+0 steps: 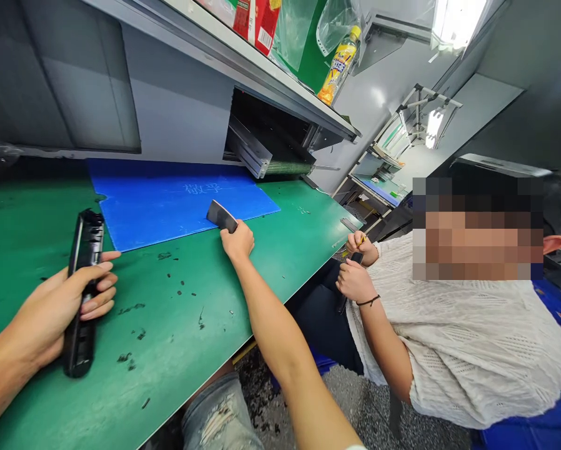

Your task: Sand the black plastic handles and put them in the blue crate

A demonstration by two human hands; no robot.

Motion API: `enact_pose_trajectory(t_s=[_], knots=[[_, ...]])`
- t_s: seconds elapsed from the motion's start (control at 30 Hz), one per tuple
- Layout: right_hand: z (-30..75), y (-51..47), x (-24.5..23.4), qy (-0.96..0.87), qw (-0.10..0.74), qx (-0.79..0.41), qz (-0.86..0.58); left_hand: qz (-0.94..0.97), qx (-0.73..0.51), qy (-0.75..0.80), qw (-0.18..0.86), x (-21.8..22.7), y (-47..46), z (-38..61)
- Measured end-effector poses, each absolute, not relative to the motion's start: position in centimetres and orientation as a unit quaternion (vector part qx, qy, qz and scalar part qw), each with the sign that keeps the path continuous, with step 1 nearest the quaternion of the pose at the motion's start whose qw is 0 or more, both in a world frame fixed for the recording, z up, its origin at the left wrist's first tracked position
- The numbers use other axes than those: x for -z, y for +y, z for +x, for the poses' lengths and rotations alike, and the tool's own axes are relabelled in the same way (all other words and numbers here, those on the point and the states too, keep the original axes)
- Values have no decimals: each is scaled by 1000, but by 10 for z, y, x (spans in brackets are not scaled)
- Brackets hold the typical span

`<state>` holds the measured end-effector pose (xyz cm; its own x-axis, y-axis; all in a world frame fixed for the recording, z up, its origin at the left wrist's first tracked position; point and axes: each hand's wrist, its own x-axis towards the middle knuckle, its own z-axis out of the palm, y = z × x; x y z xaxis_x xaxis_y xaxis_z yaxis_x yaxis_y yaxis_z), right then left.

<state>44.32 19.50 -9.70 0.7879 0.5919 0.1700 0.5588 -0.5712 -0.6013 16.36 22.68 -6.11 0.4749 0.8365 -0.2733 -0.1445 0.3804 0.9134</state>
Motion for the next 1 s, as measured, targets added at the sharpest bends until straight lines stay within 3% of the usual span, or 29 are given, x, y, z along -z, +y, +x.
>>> enact_pose_trajectory(t_s=[1.0], knots=[[442,194,95,-315,343,-15,-885,452,-337,383,732,61,226,163]])
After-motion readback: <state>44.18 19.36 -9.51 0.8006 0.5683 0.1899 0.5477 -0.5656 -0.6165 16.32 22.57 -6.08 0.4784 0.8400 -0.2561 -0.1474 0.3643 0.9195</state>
